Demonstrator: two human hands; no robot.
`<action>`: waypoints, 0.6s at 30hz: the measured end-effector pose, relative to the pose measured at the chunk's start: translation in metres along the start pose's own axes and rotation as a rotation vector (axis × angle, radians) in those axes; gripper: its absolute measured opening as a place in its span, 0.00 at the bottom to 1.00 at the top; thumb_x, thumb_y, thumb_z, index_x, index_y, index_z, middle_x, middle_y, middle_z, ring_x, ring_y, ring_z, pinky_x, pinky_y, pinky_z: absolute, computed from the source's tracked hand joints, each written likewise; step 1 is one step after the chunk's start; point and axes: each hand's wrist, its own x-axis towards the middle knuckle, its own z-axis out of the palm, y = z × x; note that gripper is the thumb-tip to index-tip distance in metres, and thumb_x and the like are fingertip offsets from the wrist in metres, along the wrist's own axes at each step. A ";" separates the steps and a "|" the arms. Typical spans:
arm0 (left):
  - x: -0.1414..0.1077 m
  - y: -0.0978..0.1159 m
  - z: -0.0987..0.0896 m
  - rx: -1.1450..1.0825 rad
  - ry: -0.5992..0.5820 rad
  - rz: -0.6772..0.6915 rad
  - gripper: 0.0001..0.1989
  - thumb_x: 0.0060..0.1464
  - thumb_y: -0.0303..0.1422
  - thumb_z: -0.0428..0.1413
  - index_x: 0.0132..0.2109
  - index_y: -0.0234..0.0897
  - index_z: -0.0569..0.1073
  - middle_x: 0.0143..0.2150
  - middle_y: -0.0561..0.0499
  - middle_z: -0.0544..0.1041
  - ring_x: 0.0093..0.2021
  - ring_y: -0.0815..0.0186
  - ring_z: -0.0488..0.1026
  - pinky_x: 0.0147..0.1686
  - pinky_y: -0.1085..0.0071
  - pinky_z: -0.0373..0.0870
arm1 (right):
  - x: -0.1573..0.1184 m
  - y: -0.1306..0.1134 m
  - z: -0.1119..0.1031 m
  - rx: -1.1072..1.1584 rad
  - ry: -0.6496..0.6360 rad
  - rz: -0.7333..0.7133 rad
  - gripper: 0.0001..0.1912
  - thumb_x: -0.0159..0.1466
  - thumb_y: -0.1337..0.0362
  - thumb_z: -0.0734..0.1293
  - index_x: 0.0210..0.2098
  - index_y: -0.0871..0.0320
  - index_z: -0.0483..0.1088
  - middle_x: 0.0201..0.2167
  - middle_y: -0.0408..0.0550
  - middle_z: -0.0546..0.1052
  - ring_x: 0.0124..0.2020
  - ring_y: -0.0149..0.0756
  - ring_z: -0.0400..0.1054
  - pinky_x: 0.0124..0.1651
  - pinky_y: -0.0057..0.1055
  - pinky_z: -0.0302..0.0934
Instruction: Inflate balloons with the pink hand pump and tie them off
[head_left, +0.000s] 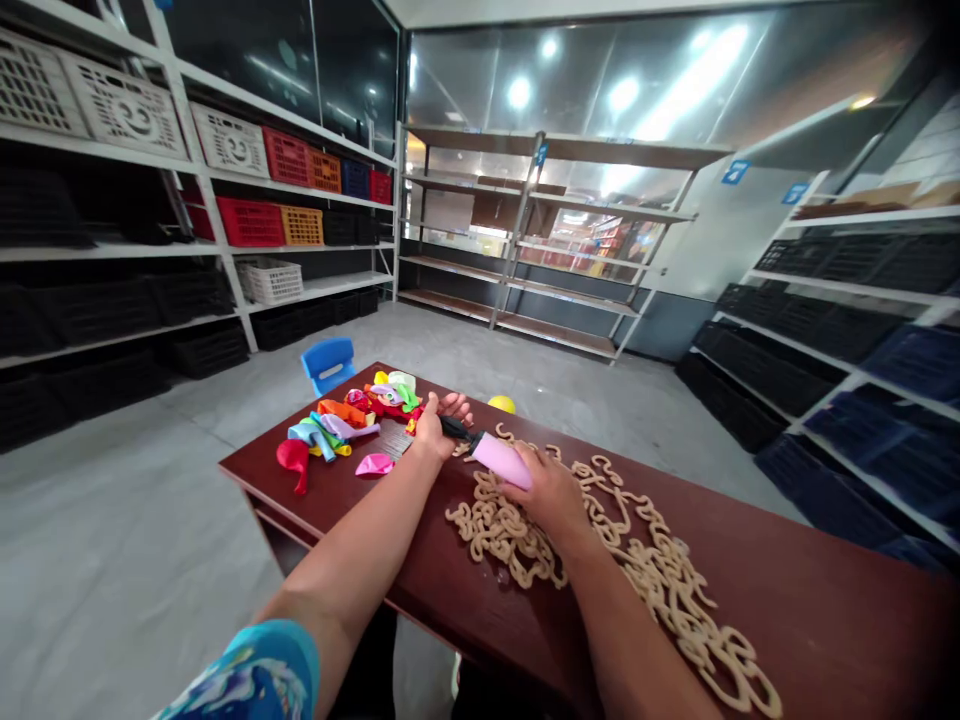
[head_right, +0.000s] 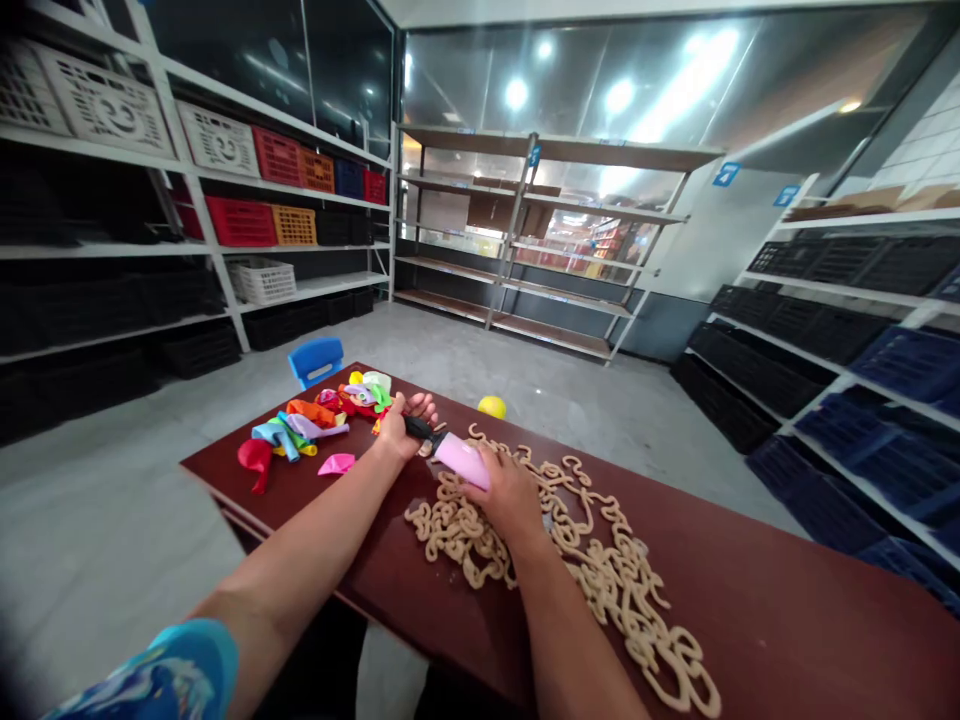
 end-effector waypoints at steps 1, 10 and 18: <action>-0.003 0.001 0.007 0.020 -0.011 0.010 0.19 0.55 0.44 0.45 0.26 0.33 0.66 0.29 0.45 0.73 0.27 0.65 0.71 0.29 0.66 0.69 | 0.000 0.001 0.001 0.000 0.008 0.015 0.35 0.51 0.51 0.68 0.56 0.53 0.56 0.46 0.51 0.70 0.43 0.42 0.65 0.43 0.34 0.57; -0.018 0.008 0.087 0.261 -0.075 0.155 0.23 0.52 0.49 0.47 0.20 0.38 0.51 0.13 0.57 0.55 0.13 0.73 0.56 0.16 0.75 0.59 | 0.000 0.002 0.009 0.074 0.098 0.187 0.23 0.54 0.60 0.65 0.48 0.59 0.60 0.38 0.51 0.71 0.40 0.40 0.66 0.40 0.33 0.56; 0.002 0.058 0.126 0.428 0.030 0.315 0.18 0.56 0.42 0.43 0.23 0.38 0.53 0.14 0.57 0.56 0.12 0.73 0.56 0.15 0.74 0.59 | -0.002 0.003 -0.008 0.085 0.035 0.326 0.15 0.53 0.62 0.65 0.40 0.56 0.60 0.32 0.47 0.72 0.34 0.37 0.67 0.32 0.29 0.53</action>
